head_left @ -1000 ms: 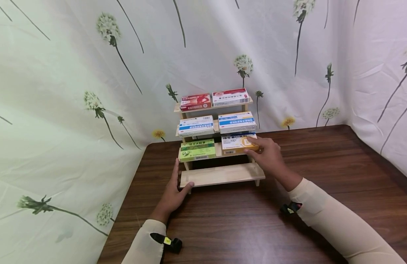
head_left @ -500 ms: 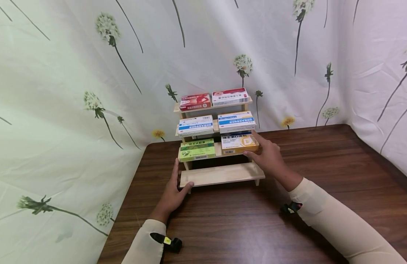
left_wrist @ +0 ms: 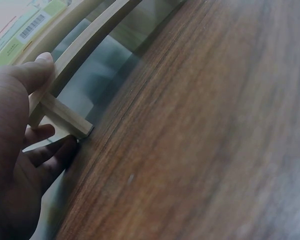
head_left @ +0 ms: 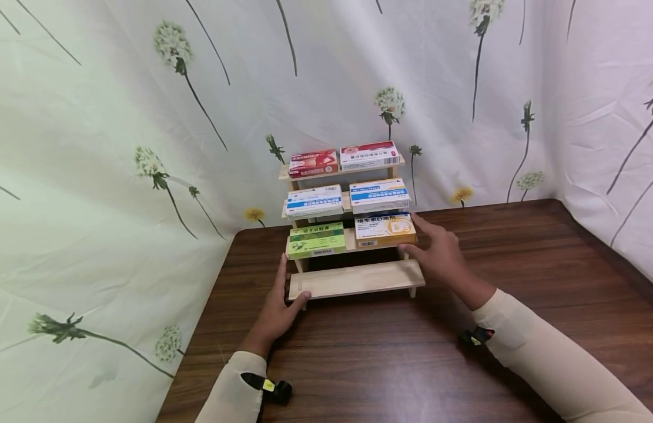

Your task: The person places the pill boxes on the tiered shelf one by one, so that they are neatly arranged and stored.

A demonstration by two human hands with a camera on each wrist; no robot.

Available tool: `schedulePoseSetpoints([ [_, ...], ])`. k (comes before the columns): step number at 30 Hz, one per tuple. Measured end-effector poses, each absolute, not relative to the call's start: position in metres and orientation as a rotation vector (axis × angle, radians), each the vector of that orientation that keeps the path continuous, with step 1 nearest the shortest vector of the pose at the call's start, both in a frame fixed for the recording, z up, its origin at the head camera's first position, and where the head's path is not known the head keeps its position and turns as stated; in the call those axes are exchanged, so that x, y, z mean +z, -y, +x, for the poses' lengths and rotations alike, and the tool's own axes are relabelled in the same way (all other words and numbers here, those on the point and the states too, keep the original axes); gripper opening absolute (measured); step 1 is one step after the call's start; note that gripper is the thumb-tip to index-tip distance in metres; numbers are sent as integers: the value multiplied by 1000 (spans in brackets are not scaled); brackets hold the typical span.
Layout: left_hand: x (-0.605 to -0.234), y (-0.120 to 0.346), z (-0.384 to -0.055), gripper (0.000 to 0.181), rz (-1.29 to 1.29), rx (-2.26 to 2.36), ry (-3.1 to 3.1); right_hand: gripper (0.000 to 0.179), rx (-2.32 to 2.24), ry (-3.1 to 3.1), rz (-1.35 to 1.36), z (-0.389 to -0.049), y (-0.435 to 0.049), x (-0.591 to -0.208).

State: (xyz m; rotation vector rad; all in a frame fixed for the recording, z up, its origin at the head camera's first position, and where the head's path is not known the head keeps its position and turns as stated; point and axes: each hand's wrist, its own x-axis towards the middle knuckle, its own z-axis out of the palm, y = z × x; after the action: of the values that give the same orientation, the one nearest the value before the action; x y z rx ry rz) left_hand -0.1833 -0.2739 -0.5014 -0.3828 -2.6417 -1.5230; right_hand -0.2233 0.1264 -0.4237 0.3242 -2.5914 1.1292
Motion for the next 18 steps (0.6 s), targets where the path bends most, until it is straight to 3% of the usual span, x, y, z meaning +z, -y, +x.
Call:
schedulePoseSetpoints([
  [18, -500, 275, -183, 109, -377, -1462, 2636, 87, 1173, 2705, 174, -221, -158, -430],
])
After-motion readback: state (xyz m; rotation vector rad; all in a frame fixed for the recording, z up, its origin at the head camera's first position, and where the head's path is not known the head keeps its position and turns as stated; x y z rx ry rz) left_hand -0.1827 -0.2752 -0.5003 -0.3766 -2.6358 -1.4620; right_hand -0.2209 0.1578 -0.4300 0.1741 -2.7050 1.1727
